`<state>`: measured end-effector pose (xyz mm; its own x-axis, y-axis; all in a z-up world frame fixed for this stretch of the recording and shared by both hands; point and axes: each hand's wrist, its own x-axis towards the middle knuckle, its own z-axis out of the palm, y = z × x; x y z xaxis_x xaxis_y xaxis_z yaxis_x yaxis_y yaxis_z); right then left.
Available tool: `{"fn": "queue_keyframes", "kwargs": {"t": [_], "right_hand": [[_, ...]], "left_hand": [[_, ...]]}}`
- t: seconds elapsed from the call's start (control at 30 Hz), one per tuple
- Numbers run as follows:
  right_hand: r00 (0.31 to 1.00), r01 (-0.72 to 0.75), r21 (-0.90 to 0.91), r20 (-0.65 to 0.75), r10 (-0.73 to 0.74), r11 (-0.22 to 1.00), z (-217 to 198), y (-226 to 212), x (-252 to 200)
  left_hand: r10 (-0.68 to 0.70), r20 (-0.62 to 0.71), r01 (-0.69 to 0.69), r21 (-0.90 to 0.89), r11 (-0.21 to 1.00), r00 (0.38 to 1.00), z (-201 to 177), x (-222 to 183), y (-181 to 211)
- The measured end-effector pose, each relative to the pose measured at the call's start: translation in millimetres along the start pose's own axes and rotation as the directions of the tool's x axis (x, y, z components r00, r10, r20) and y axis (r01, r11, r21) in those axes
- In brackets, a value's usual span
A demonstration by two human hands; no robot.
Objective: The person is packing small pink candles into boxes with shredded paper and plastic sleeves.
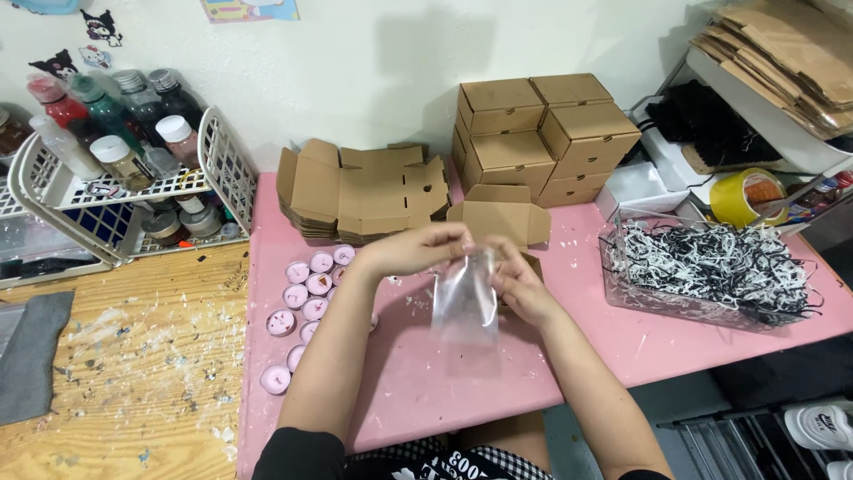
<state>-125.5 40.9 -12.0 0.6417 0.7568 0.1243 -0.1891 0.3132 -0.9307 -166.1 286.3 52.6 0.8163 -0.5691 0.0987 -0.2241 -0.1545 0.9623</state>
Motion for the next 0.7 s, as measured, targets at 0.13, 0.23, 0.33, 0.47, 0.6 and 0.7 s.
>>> {"fn": "queue_keyframes", "kwargs": {"t": [0.13,0.23,0.33,0.47,0.6,0.7], "right_hand": [[0.986,0.059,-0.103,-0.152,-0.074,0.993,6.6,15.6,7.6],[0.939,-0.028,-0.448,-0.318,-0.130,0.894,13.4,50.8,8.8],[0.998,0.056,-0.864,0.069,0.008,0.500,76.4,30.6,7.9],[0.945,0.315,-0.908,0.326,-0.009,0.276,115.2,45.9,23.9],[0.945,0.327,-0.924,0.320,-0.067,0.197,124.1,63.2,40.3],[0.942,0.333,-0.914,0.313,-0.120,0.232,120.4,70.6,43.2]], "left_hand": [[-0.119,-0.249,0.159,0.148,0.976,0.961,-8.4,-26.0,47.7],[-0.016,-0.534,0.289,0.432,0.854,0.846,-17.6,-39.3,51.2],[0.216,-0.579,0.281,0.646,0.710,0.786,-20.6,-42.0,51.5],[0.256,-0.562,0.280,0.694,0.663,0.787,-15.6,-42.3,52.9],[0.280,-0.512,0.230,0.721,0.653,0.812,-17.5,-44.7,47.2],[0.278,-0.496,0.220,0.729,0.648,0.823,-17.4,-45.1,44.0]]}}
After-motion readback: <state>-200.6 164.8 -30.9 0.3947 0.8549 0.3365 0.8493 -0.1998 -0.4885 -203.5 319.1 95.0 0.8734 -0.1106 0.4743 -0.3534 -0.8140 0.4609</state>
